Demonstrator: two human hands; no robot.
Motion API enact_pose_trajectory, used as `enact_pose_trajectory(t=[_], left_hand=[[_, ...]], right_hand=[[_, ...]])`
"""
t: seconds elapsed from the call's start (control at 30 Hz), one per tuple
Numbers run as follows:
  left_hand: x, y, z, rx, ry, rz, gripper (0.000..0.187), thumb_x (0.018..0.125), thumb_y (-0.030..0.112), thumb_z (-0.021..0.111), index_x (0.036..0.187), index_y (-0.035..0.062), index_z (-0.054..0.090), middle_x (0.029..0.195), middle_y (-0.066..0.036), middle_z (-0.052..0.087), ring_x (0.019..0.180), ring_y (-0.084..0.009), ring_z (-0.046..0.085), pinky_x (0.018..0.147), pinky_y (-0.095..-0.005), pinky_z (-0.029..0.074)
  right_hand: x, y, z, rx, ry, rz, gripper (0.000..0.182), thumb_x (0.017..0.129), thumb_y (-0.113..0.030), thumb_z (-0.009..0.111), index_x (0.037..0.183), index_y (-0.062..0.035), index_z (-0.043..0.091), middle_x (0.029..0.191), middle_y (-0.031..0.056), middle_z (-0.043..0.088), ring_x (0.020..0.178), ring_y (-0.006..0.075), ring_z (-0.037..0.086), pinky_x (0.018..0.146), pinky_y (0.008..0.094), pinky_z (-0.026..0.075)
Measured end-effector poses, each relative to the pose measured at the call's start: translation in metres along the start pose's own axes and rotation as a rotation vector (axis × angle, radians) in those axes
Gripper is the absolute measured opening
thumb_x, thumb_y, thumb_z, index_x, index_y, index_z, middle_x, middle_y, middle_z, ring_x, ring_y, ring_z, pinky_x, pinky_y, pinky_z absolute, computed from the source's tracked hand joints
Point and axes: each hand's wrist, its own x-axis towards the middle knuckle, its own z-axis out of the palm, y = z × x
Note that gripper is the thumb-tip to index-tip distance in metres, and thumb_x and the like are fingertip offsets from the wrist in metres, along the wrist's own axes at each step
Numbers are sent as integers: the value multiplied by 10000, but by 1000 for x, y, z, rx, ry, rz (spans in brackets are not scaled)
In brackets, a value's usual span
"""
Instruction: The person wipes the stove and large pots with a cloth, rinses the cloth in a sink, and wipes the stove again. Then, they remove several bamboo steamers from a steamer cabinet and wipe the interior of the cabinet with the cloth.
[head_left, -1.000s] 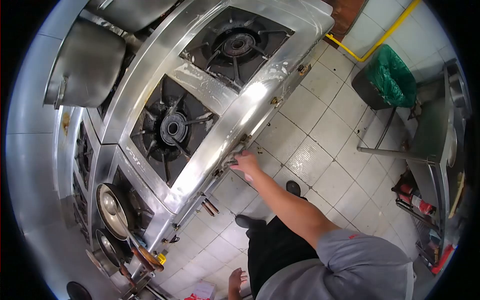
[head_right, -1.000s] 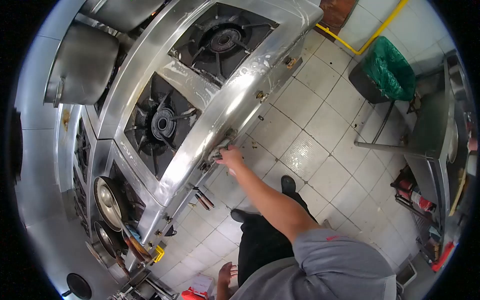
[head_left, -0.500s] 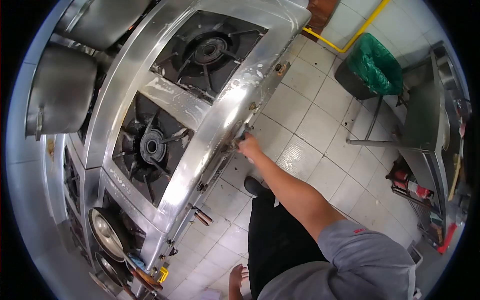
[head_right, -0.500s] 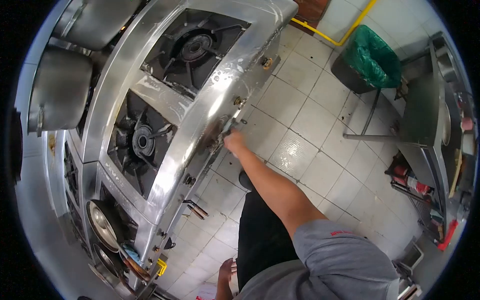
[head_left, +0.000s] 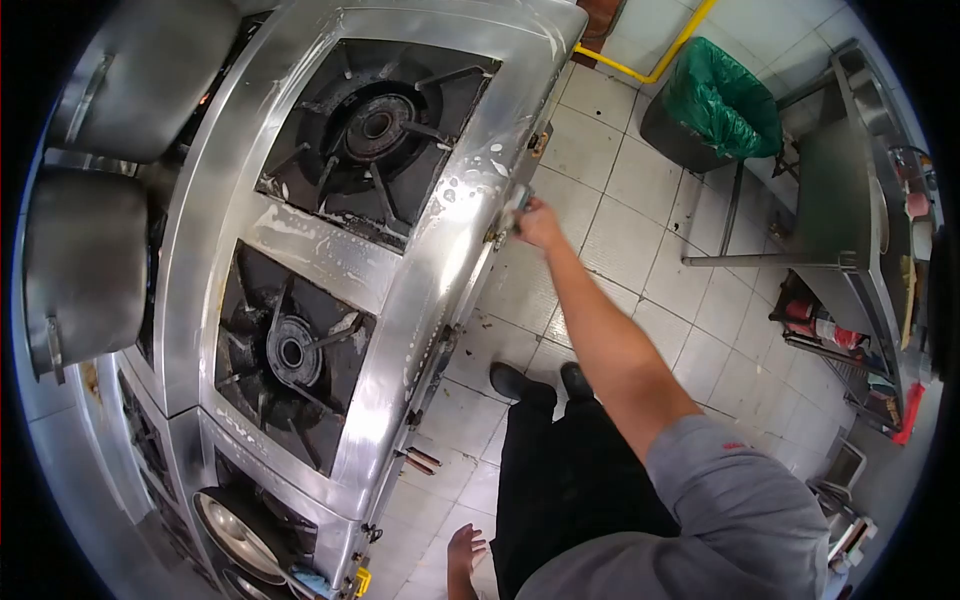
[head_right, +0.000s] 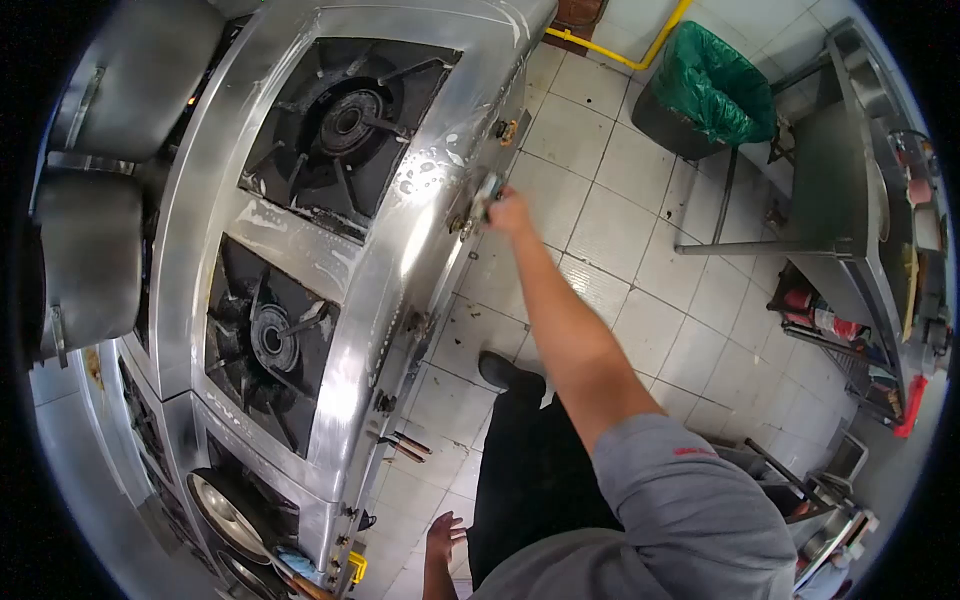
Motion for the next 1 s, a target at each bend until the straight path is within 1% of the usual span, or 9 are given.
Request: enact_pose_trajectory(t=[0.1,0.13,0.27,0.33,0.4,0.43,0.63,0.83,1.0], left_hand=[[2,4,-11,47,11,-37,457,947,353,489,1301,66,449,1167,-151,606,898,-253,608,759,-395,524],[4,1,-14,49,10,-64,458,948,338,495,1306,55,446,1147,-149,616,893,-267,622,745,-395,533],[9,16,-2,182,-36,-96,489,953,351,488,1331,47,427,1148,-141,621,930,-270,617,769,-393,523],[8,23,1,261,-85,-57,479,959,354,459,1330,52,435,1196,-146,600,954,-275,607,775,-387,511],[11,28,0,189,-71,-41,471,959,349,451,1327,56,441,1198,-143,602,951,-275,605,769,-387,508],[15,31,2,116,-64,-24,463,960,344,444,1324,59,448,1200,-140,603,948,-276,604,763,-386,506],[5,47,13,205,-46,-36,458,958,332,450,1324,58,445,1200,-149,600,953,-267,594,780,-400,484],[-9,71,23,95,-44,-55,415,935,287,502,1284,64,476,1116,-130,630,896,-234,607,726,-349,489],[-1,53,24,-25,57,-51,457,941,315,498,1311,52,444,1093,-164,633,877,-279,628,702,-394,553]], right_hand=[[-66,56,50,-265,259,-361,401,868,-115,577,1220,52,478,1083,254,586,1002,398,566,900,466,433],[-109,54,65,-254,193,-239,425,878,-133,563,1247,50,460,1153,272,530,1085,394,511,955,458,390],[-166,104,89,-386,164,-302,438,848,-136,589,1229,48,479,1083,256,540,1047,405,509,932,461,407],[-134,86,65,-373,131,-273,179,793,-87,616,933,18,575,924,225,576,898,379,547,758,471,431],[-41,109,42,-248,122,-225,157,768,-104,631,863,17,599,838,218,598,812,393,578,719,479,456],[-36,31,15,-520,188,-334,166,757,-82,623,905,-6,631,790,216,603,732,380,588,690,431,480],[-9,-61,-25,-292,187,-518,266,782,-168,627,991,-4,630,856,233,630,794,374,616,700,385,488],[39,-153,-61,-77,265,-369,304,841,-231,614,1040,-2,628,771,152,649,729,204,648,653,336,497],[129,-135,-88,-187,158,-332,275,828,-168,598,1054,-12,621,736,142,640,655,232,617,614,365,487]])
